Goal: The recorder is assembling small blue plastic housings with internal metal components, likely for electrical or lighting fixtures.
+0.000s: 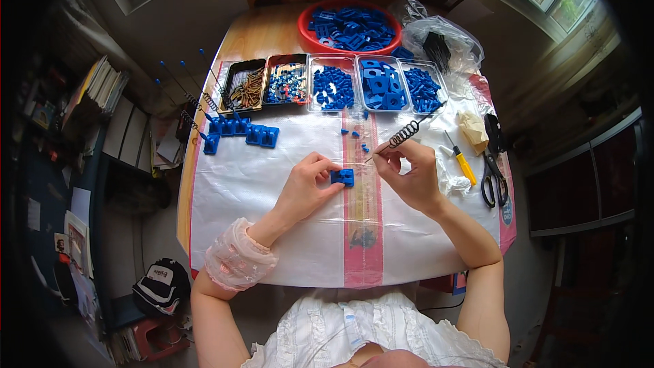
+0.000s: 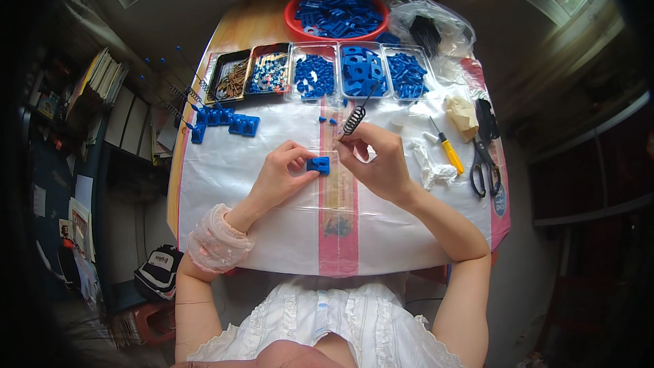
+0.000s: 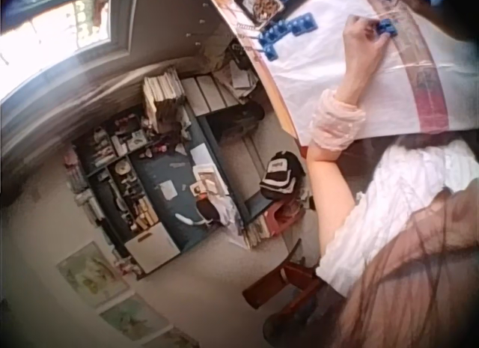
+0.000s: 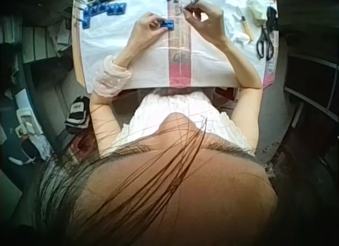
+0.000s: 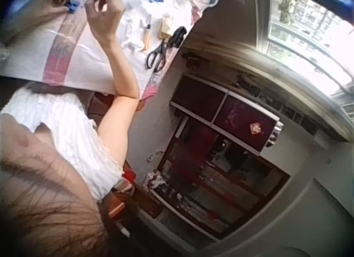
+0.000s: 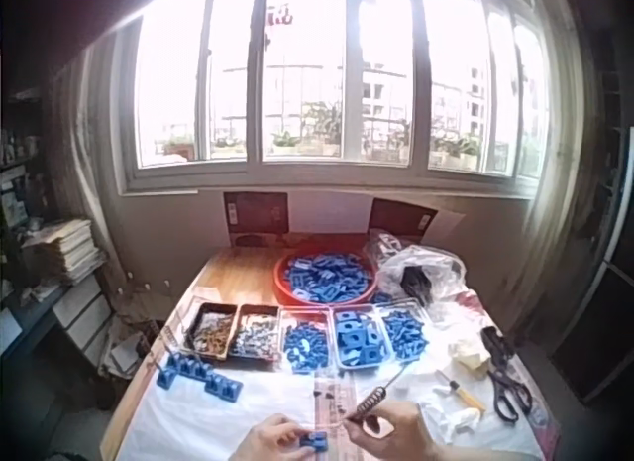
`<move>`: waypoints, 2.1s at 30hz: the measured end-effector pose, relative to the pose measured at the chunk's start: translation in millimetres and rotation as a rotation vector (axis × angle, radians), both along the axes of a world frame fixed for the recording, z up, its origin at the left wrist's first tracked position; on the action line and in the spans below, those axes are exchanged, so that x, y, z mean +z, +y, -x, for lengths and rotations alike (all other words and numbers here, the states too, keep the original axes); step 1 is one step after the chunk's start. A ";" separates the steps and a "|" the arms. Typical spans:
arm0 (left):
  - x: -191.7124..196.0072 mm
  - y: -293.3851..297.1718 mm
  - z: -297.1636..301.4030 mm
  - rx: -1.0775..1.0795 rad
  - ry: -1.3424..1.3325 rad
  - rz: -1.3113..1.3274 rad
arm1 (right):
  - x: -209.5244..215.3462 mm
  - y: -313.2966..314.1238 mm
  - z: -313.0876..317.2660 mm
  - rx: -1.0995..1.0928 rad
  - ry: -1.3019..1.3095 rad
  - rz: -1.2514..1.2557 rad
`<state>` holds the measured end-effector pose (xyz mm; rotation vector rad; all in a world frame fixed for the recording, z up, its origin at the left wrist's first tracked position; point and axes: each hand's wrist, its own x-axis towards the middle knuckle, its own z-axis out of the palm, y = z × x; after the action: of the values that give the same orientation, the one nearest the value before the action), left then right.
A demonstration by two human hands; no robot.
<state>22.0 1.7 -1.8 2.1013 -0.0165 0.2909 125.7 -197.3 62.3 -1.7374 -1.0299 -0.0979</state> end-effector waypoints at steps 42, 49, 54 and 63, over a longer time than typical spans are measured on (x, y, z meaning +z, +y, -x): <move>17.7 -75.1 -72.1 -0.007 -0.056 -0.961 | -44.4 -71.7 -0.4 -0.134 0.034 -0.042; 12.0 -76.1 -72.5 0.006 -0.163 -0.974 | -45.2 -71.2 -3.1 -0.160 0.008 -0.069; 22.2 -78.0 -43.0 -0.142 -0.244 -0.607 | -42.3 -73.0 -1.1 -0.180 0.022 -0.110; 12.0 -68.7 4.6 -0.140 0.290 0.648 | -45.7 -65.8 16.2 -0.049 0.082 -0.149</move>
<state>17.4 -67.0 10.2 1.4707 0.0913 -0.0917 109.5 -263.1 16.7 -1.6180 -0.8979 -0.1306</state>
